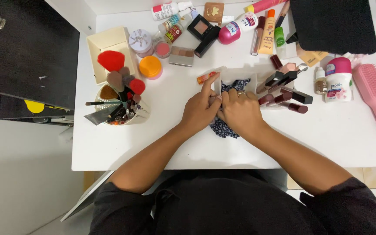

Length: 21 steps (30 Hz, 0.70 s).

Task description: Wiping down various makeup products with a cloth and organizing them on a vanity.

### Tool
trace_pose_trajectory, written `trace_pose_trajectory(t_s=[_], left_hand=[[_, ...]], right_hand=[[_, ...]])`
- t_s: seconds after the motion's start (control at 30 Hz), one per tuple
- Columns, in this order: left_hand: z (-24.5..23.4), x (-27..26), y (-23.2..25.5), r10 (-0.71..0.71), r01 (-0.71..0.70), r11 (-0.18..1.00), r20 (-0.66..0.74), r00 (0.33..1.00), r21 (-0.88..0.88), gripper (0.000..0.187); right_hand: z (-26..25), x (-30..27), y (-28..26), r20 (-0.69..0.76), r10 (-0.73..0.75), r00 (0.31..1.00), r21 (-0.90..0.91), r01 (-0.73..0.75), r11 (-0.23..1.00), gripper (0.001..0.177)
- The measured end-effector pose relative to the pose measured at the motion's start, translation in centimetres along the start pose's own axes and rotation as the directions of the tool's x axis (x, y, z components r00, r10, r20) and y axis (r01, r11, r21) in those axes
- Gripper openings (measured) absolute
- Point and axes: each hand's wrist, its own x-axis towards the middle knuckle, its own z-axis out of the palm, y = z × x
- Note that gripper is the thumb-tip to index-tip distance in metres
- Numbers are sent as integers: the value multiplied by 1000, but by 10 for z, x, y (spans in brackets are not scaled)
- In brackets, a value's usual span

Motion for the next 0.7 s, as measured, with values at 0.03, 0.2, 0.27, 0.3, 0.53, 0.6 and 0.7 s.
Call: trace_pose_trajectory(t_s=[0.03, 0.2, 0.27, 0.3, 0.53, 0.6, 0.7], left_hand=[[0, 1, 2, 2, -2, 1000, 1, 1000, 0, 69], [-2, -1, 10, -63, 62, 998, 3, 998, 21, 67], [0, 1, -1, -27, 27, 999, -12, 1000, 19, 67], [0, 3, -6, 8, -8, 1000, -27, 1000, 18, 68], [4, 8, -22, 40, -46, 997, -85, 996, -69, 58], [3, 14, -28, 2, -46, 981, -226, 974, -191, 42], [3, 28, -60, -105, -19, 833, -191, 976, -554, 39]], right_hand=[[2, 0, 1, -1, 1, 1000, -1, -1, 1000, 30], [5, -2, 3, -21, 24, 999, 200, -19, 980, 32], [-2, -3, 3, -66, 20, 998, 269, -1, 963, 35], [-6, -3, 2, -111, 19, 994, 335, 20, 942, 39], [-27, -20, -2, -232, -87, 969, 374, 171, 911, 35], [-36, -27, -2, -245, -230, 942, 628, 335, 703, 29], [-48, -34, 1, -25, -381, 924, 964, 123, 235, 22]])
